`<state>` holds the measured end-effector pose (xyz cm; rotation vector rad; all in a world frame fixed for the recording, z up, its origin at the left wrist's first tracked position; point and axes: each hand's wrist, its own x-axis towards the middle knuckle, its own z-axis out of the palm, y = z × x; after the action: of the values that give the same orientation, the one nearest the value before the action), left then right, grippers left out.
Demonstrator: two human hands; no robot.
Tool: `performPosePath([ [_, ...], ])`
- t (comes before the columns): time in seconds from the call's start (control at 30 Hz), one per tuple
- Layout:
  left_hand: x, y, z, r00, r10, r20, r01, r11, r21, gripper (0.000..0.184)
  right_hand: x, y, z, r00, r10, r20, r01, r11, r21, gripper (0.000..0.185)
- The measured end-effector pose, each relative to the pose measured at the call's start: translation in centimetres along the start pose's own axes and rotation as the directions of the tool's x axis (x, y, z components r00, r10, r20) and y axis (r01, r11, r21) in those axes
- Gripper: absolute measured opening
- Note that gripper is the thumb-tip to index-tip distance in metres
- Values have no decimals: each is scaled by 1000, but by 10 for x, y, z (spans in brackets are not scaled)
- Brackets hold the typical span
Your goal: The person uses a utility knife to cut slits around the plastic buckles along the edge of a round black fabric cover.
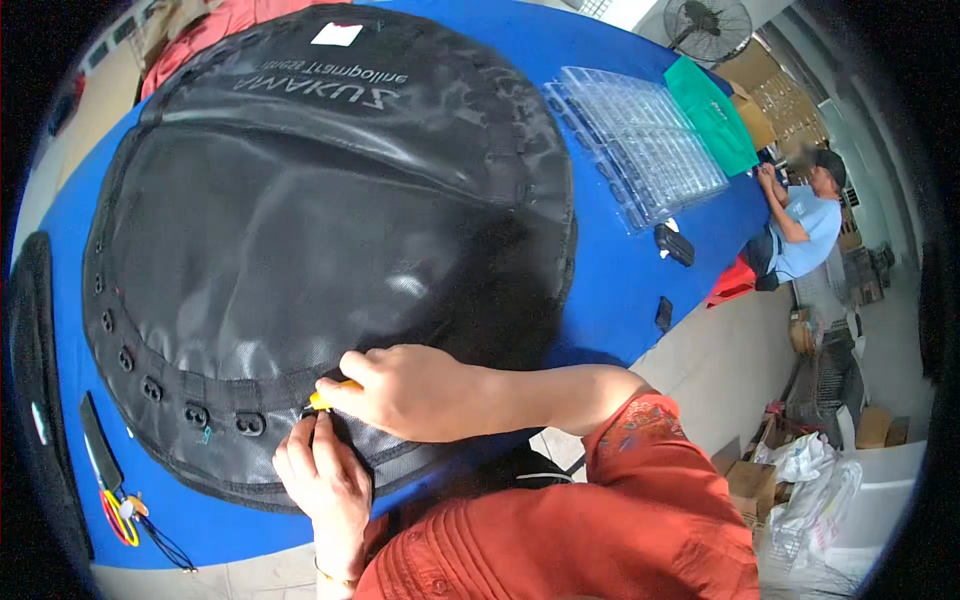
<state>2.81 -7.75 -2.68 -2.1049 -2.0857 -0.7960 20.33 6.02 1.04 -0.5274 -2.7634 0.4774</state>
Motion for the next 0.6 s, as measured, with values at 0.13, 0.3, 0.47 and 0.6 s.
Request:
performPosePath([
  [0.13, 1, 1, 1, 1000, 0, -14, 0, 1000, 8, 35, -1, 0, 0, 1000, -13, -3, 13, 1000, -23, 45],
  [0.3, 2, 1, 1, 1000, 9, -24, -9, 1000, 4, 35, -2, 2, 5, 999, -17, -39, 17, 1000, -3, 44],
  [0.47, 3, 1, 1, 999, 12, -32, -12, 1000, 3, 35, -2, 3, 5, 999, -7, -43, 8, 1000, 11, 43],
  [0.6, 2, 0, 2, 999, 20, -43, -19, 1000, 20, 34, -3, 2, 4, 999, 2, -37, -1, 1000, 14, 42],
])
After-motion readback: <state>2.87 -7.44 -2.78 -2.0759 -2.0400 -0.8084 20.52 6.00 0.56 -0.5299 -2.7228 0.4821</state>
